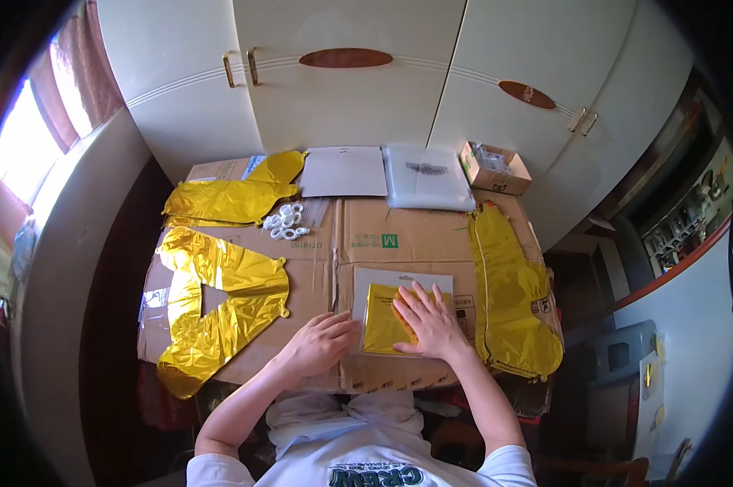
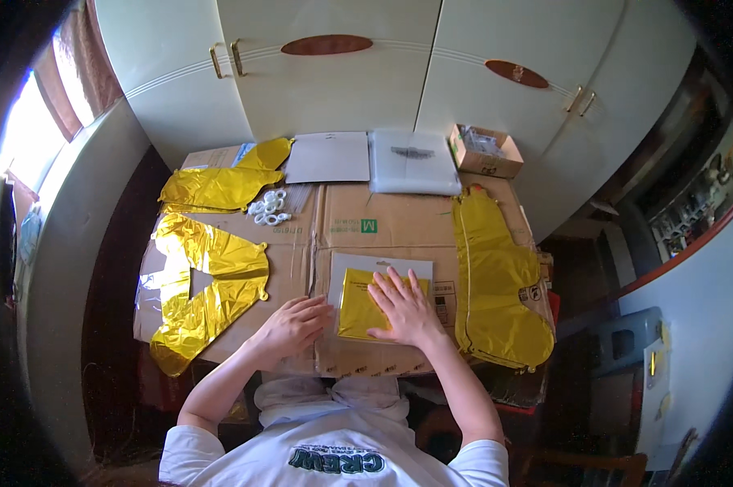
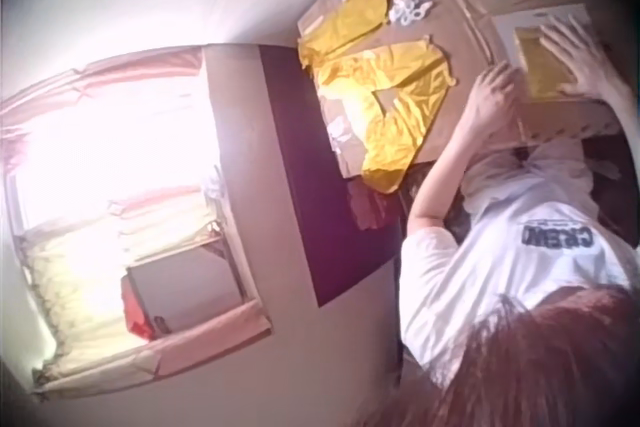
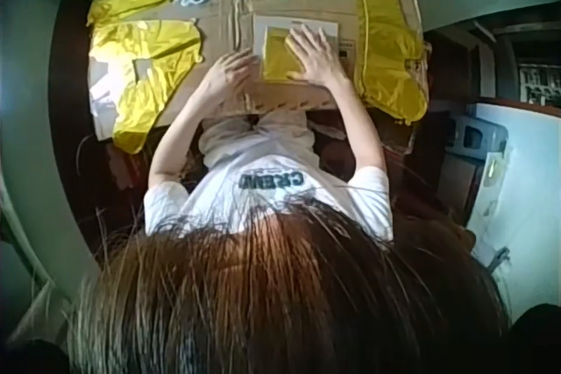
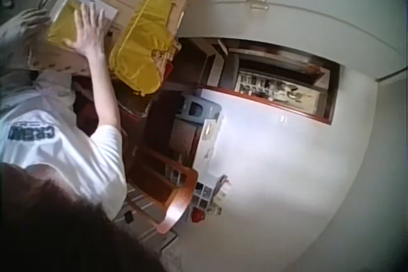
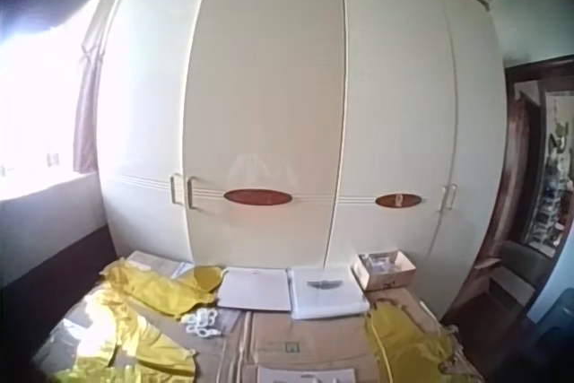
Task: Folding gold-colored foil packaging and placing them on a workspace.
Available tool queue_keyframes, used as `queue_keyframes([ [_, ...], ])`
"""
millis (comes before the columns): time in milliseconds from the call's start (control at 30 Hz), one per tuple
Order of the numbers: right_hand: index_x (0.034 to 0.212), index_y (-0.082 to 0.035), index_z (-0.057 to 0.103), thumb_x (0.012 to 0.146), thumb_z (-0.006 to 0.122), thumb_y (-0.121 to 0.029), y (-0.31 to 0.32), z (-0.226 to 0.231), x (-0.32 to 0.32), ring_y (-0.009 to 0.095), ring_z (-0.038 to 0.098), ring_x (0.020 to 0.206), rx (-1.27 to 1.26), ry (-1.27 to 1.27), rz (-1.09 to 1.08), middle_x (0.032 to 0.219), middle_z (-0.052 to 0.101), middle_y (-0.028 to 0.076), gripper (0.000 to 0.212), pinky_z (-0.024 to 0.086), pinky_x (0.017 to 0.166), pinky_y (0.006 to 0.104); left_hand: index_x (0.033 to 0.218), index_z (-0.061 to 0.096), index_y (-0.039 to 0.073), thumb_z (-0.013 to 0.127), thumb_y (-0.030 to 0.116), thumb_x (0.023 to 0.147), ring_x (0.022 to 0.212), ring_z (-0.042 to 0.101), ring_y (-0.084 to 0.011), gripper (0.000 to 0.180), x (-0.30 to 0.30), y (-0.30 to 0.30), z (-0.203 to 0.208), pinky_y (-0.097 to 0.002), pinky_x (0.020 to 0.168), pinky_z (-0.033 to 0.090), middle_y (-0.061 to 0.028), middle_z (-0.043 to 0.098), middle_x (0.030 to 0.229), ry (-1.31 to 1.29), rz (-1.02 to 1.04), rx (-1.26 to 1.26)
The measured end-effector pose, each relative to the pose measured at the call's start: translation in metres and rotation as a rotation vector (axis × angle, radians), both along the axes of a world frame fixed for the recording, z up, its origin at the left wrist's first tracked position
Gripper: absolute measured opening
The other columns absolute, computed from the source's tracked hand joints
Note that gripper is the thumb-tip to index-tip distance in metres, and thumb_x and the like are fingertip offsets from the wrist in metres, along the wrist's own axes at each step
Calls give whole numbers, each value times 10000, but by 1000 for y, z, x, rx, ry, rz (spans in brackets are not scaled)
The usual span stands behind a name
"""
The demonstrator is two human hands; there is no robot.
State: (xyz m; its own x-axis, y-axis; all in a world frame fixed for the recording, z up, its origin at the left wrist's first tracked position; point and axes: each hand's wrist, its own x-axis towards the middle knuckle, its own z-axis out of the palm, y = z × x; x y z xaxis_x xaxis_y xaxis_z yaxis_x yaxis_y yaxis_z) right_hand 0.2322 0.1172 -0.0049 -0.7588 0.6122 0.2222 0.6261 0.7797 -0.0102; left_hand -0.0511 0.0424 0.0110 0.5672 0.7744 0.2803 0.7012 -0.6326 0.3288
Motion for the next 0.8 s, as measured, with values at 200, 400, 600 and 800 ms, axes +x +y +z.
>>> queue_keyframes([
  [200, 924, -104, 651, 815, 720, -179, -74, 4, -58, 222, 595, 894, -125, 313, 71, 897, 608, 31, 149, 451, 820, 382, 1125, 695, 72, 636, 110, 822, 1220, 579, -228, 311, -8, -12, -16, -413, 1044, 431, -53, 668, 1207, -40, -52, -22],
  [400, 893, -70, 596, 861, 609, -145, -99, -12, -79, 246, 572, 885, -207, 312, -67, 881, 570, 69, 83, 477, 784, 376, 1113, 707, 70, 631, 84, 800, 1226, 577, -223, 322, -5, -17, -17, -408, 1040, 435, -61, 676, 1179, -75, -63, -31],
  [600, 899, -63, 578, 855, 565, -105, -102, -18, -79, 258, 576, 884, -241, 306, -108, 882, 571, 90, 63, 479, 791, 380, 1096, 703, 79, 659, 108, 797, 1219, 580, -227, 303, -2, -16, -28, -402, 1051, 435, -72, 669, 1184, -118, -83, -15],
  [800, 880, -60, 563, 863, 566, -119, -103, -14, -85, 275, 590, 875, -268, 169, -158, 873, 570, 111, 62, 473, 789, 391, 1099, 691, 81, 669, 115, 806, 1229, 575, -213, 296, 0, -18, -25, -427, 1066, 426, -68, 660, 1191, -66, -68, -17],
])
